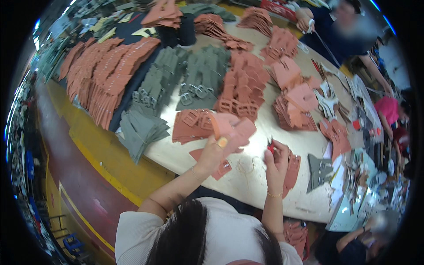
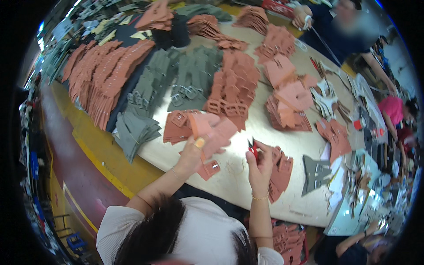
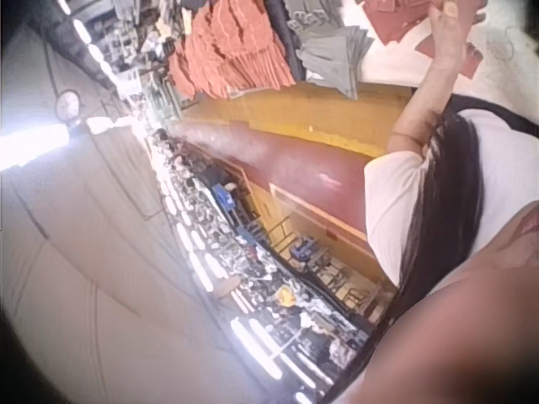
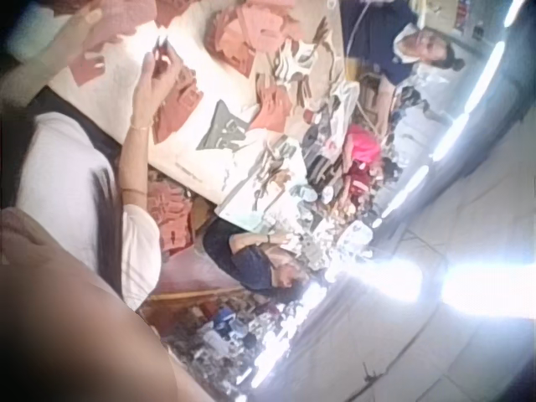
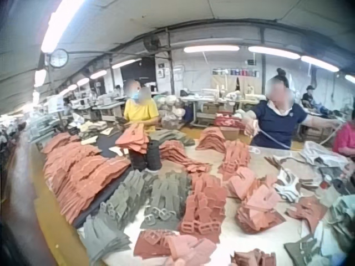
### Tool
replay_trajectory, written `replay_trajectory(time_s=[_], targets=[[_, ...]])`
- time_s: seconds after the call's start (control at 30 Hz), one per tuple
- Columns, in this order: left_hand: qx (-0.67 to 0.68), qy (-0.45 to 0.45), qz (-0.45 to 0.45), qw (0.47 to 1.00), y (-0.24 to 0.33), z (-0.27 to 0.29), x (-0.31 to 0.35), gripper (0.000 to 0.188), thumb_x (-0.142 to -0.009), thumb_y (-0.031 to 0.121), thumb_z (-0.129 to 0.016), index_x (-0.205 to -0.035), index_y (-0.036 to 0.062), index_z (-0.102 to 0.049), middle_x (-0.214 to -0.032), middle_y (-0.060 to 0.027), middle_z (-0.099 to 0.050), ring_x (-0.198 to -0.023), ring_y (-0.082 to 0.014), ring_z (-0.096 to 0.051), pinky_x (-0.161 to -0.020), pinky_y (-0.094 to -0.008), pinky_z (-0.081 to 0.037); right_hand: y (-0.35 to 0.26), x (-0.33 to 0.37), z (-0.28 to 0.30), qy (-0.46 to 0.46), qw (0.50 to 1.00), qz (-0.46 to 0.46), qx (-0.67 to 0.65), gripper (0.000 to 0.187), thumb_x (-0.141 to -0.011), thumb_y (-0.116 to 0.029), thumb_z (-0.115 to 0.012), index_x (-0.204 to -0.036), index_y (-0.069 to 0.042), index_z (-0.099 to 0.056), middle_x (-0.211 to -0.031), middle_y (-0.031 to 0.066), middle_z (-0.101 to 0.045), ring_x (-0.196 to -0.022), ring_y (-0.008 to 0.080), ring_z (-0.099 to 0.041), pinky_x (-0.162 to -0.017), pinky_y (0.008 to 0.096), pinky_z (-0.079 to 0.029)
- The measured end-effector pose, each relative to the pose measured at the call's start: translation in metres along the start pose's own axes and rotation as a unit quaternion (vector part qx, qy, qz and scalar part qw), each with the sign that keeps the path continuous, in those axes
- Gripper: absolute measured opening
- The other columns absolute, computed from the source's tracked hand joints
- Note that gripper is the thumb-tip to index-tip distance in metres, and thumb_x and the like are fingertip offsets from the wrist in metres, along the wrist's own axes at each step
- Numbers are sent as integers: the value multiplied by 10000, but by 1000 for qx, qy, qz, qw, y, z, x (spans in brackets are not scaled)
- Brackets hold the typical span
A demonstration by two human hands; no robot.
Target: The person repeatedly picks up reddish-brown leather pieces with metal buckles and uses a small red-handled knife to trim edges and remove excess material. Trimmed pieces are placed into a growing stack on the table.
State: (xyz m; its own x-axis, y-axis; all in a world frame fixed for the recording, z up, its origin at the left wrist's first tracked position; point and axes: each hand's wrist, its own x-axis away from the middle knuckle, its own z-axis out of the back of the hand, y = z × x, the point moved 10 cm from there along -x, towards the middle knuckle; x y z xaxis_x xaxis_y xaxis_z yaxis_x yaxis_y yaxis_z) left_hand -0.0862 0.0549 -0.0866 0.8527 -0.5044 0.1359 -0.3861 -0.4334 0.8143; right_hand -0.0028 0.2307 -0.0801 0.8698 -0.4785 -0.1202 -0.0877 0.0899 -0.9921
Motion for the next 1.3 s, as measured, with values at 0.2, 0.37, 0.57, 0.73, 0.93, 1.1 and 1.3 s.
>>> replay_trajectory(time_s=[0.2,0.37,0.57,0.73,0.93,1.1,1.3], targets=[[78,29,-13,996,3,-9,2,466,-998,230,-449,-1364,-44,-357,-1217,-177,-565,-1087,-279,-615,-908,-383,-528,-41,3,-19,9,978,138,159,366,-740,-55,-784,-1088,-23,-676,-881,55,-539,-710,119,-520,-610,230,-438],[64,30,-4,997,4,-12,4,406,-1007,229,-440,-1303,-48,-416,-1200,-162,-571,-1069,-223,-614,-919,-365,-525,-53,0,-36,14,975,145,166,343,-737,-106,-806,-1028,8,-663,-864,56,-519,-727,129,-515,-616,240,-437],[37,40,17,998,-3,-10,9,371,-1013,226,-423,-1270,-41,-433,-1197,-159,-570,-1061,-222,-617,-914,-382,-536,-59,-4,-43,17,971,165,174,319,-741,-108,-801,-998,20,-663,-849,67,-514,-710,143,-511,-610,247,-435],[24,44,-17,999,3,-14,8,399,-1007,287,-459,-1228,-41,-509,-1091,-113,-626,-947,-131,-636,-794,-255,-519,-56,-5,-41,21,973,149,174,297,-744,-104,-797,-991,13,-680,-836,59,-517,-717,137,-514,-616,247,-436],[28,42,19,999,-4,-14,9,379,-1015,264,-436,-1200,-55,-527,-1092,-115,-626,-930,-135,-633,-797,-260,-511,-58,-4,-39,32,970,175,165,283,-743,-74,-790,-989,16,-683,-821,69,-511,-653,138,-519,-542,249,-435],[37,45,3,998,-5,-15,10,360,-1015,235,-437,-1211,-56,-515,-1096,-107,-619,-952,-136,-624,-830,-261,-496,-55,-3,-39,35,969,167,178,253,-747,-57,-782,-971,13,-687,-826,77,-536,-673,142,-553,-558,252,-463],[10,52,17,998,-8,-13,12,357,-1011,205,-442,-1245,-59,-486,-1147,-111,-588,-1021,-136,-597,-874,-270,-486,-52,-4,-37,27,968,155,193,219,-751,-49,-777,-947,7,-695,-826,77,-547,-669,137,-558,-563,247,-463]])
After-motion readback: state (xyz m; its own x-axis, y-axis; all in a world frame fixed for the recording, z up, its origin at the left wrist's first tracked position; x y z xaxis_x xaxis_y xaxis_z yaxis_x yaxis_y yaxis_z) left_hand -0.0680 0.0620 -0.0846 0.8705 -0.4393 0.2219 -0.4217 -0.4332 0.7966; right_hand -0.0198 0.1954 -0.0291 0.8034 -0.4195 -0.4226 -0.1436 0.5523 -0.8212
